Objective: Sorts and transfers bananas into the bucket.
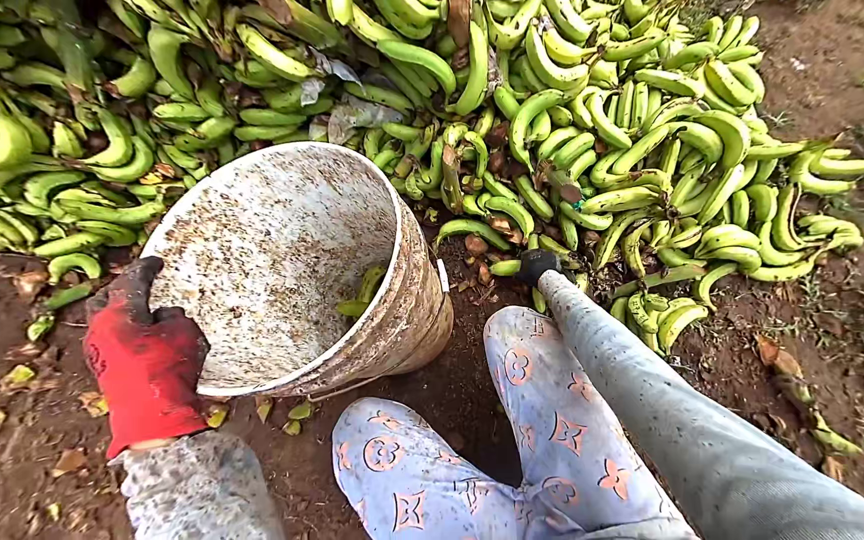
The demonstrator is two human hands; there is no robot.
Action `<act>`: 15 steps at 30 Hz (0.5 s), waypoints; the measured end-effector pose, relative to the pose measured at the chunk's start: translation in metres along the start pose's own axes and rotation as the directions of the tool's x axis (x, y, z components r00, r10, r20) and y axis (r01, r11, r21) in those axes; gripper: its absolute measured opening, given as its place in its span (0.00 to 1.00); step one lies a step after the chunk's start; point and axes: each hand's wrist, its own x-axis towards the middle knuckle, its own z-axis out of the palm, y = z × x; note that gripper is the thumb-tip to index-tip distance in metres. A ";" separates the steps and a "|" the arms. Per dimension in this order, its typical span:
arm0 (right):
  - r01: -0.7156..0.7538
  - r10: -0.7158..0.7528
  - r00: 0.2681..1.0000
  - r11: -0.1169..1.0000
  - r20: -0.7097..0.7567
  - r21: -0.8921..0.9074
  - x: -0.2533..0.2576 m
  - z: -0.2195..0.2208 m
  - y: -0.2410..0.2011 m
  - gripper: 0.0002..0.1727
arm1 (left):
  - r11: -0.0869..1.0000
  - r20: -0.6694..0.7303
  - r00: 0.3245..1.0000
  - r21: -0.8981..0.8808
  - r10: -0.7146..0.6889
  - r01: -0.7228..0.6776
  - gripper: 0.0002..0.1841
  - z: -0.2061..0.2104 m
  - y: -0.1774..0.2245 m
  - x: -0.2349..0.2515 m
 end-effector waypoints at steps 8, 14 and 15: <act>0.116 -0.061 0.931 0.984 -0.361 0.134 -0.075 -0.059 0.034 0.40 | 1.000 -0.001 1.000 -0.014 0.008 -0.008 0.29 0.005 -0.010 0.002; 0.883 -0.077 0.112 0.464 -0.991 0.064 -0.171 -0.186 -0.010 0.26 | 0.998 0.002 0.999 -0.038 0.049 -0.049 0.28 0.005 -0.006 0.006; 0.941 -0.043 -0.003 0.339 -0.999 -0.018 -0.188 -0.203 -0.036 0.24 | 0.998 0.002 0.999 -0.037 0.053 -0.053 0.28 0.004 -0.005 0.005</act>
